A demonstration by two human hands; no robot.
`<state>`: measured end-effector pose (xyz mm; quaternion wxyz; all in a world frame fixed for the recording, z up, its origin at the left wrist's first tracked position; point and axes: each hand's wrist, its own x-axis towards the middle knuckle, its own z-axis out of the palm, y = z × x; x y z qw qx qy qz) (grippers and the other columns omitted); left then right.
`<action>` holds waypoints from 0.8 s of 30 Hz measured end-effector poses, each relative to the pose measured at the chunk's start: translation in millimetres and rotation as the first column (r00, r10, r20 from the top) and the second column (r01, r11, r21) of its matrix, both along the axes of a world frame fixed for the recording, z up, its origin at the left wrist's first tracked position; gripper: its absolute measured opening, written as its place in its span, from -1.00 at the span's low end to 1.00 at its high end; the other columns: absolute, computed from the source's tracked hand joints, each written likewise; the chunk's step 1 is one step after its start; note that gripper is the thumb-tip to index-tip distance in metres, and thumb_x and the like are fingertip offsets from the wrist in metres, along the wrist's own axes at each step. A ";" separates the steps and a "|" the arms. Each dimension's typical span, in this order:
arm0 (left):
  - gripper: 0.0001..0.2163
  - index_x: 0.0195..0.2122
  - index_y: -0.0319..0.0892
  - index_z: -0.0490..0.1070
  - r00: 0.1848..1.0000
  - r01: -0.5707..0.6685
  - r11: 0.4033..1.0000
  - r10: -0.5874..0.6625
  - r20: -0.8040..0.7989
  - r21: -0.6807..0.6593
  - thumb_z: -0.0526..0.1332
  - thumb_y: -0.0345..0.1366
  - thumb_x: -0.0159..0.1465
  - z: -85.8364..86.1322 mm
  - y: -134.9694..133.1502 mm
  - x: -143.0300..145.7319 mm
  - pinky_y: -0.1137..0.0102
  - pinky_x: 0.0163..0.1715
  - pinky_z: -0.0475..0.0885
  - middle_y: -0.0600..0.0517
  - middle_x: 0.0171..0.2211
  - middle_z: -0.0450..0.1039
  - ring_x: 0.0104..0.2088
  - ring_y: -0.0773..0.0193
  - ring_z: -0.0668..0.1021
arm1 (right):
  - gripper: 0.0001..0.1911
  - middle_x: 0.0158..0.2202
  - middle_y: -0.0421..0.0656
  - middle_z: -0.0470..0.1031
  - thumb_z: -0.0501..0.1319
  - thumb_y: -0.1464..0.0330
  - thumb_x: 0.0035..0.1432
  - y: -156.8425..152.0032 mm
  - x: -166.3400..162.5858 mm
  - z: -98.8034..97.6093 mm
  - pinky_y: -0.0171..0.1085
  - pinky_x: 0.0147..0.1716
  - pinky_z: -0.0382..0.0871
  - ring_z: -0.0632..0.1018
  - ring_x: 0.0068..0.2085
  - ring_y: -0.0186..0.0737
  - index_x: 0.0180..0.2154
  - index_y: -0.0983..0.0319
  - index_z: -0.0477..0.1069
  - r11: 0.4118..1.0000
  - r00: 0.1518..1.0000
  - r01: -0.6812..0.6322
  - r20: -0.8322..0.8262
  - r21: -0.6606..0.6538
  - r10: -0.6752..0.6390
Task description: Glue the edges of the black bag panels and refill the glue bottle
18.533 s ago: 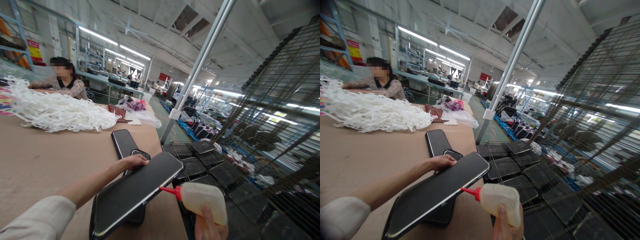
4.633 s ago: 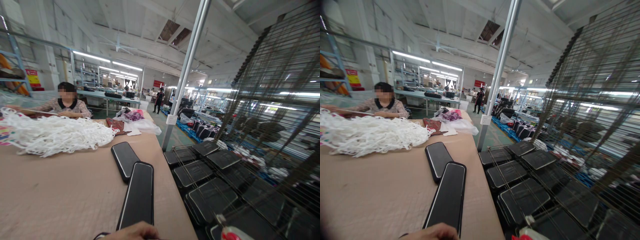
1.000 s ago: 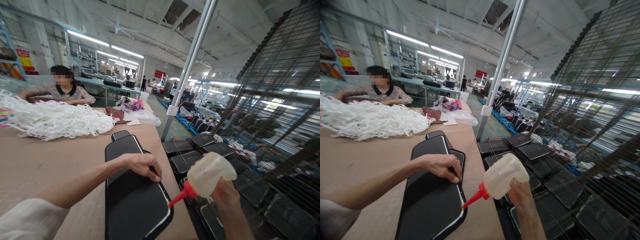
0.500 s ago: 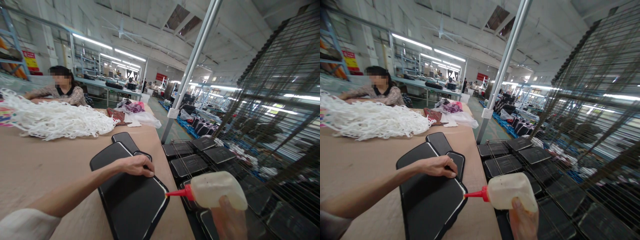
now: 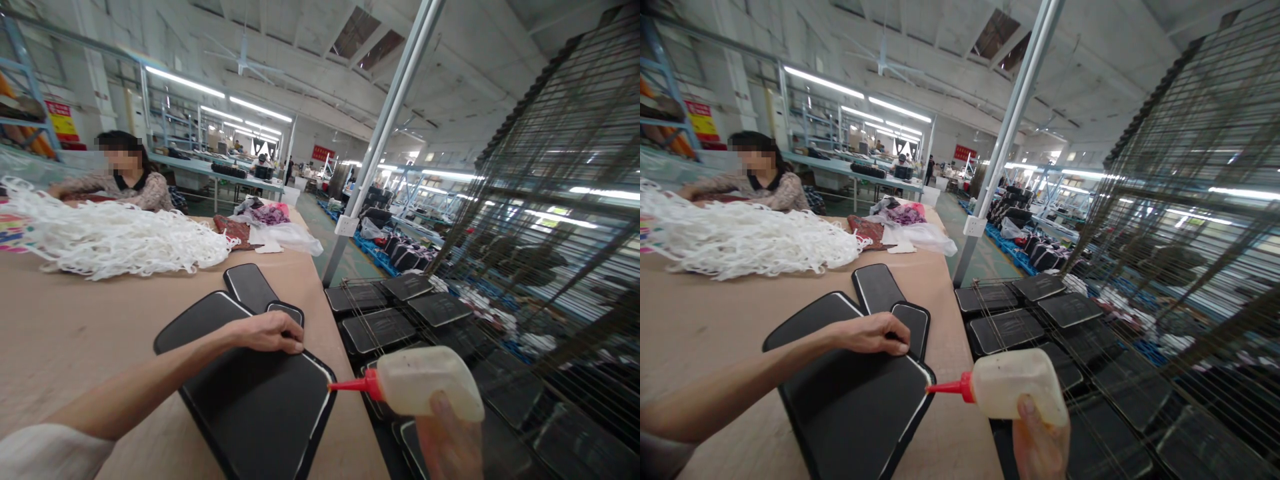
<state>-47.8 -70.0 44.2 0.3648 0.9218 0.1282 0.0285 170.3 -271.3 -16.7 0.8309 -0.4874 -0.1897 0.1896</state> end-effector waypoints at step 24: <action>-0.69 -0.51 -0.22 0.33 0.999 -0.047 0.985 0.046 -0.012 -0.168 0.14 -0.05 0.15 -26.4 22.5 6.4 0.51 -0.52 0.13 0.13 -0.57 0.19 -0.51 0.39 0.24 | -0.25 -0.29 -0.17 0.56 0.31 0.24 -0.07 -3.5 -10.5 -8.3 -0.27 -0.38 0.43 0.55 -0.25 -0.13 0.17 0.14 0.13 0.997 0.995 -0.064 -0.082 -0.046 0.060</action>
